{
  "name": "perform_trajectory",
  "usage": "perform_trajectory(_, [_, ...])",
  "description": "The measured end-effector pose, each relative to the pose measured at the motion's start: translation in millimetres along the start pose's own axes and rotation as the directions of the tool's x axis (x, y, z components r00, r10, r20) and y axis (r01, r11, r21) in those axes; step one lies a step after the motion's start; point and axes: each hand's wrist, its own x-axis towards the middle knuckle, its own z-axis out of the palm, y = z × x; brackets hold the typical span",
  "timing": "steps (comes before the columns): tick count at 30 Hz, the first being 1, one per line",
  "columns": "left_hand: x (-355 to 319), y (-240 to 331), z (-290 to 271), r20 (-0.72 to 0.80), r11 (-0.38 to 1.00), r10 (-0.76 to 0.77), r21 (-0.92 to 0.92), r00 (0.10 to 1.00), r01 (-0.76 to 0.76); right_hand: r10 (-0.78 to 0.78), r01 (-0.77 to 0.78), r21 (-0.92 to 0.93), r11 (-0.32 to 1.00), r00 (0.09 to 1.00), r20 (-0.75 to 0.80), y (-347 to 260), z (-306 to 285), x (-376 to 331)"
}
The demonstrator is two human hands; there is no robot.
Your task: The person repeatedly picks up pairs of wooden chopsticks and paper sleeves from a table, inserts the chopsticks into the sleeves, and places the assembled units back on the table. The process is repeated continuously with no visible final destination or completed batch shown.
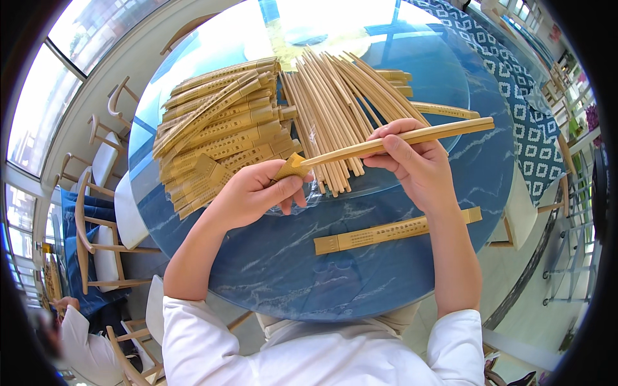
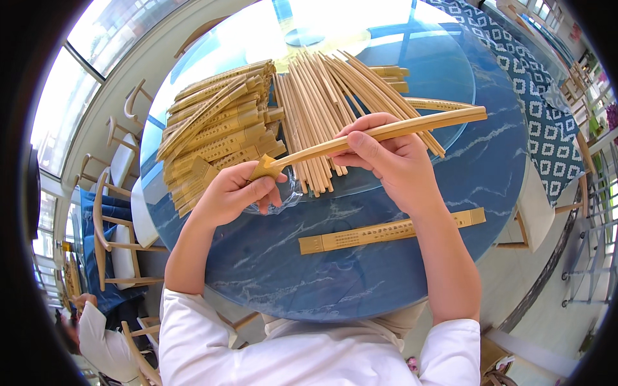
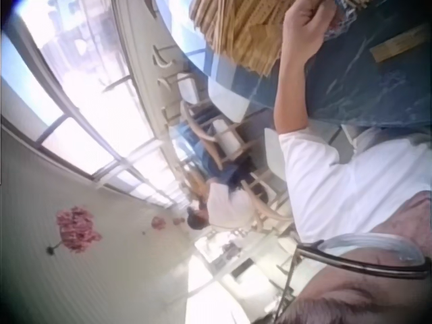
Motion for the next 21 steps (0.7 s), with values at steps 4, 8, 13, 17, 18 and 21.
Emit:
perform_trajectory(4, [0.3, 4.9, 3.7, 0.018, 0.999, 0.032, -0.010, 0.999, -0.032, -0.029, 0.029, -0.013, 0.999, 0.999, 0.015, -0.2, -1.5, -0.5])
perform_trajectory(8, [1.5, 2.6, 1.5, 0.029, 1.000, 0.012, -0.019, 1.000, -0.011, -0.046, 0.047, -0.040, 0.998, 0.999, 0.029, 0.2, -2.3, 0.3])
perform_trajectory(13, [1.9, -3.3, 0.9, 0.024, 0.997, 0.038, -0.074, 0.999, -0.036, -0.088, 0.090, -0.050, 0.995, 0.995, 0.050, -0.3, -1.0, 0.5])
perform_trajectory(17, [2.4, -3.4, 1.0, 0.034, 0.995, 0.059, -0.083, 0.998, -0.056, -0.104, 0.109, -0.070, 0.992, 0.992, 0.065, -0.7, -0.8, 0.4])
perform_trajectory(18, [2.6, -3.6, 1.2, 0.036, 0.995, 0.063, -0.083, 0.997, -0.060, -0.107, 0.113, -0.080, 0.990, 0.992, 0.070, -1.5, -0.2, 0.0])
perform_trajectory(21, [3.2, -4.8, 1.5, 0.039, 0.993, 0.078, -0.089, 0.996, -0.074, -0.102, 0.109, -0.092, 0.990, 0.992, 0.077, -2.3, -1.0, -0.5])
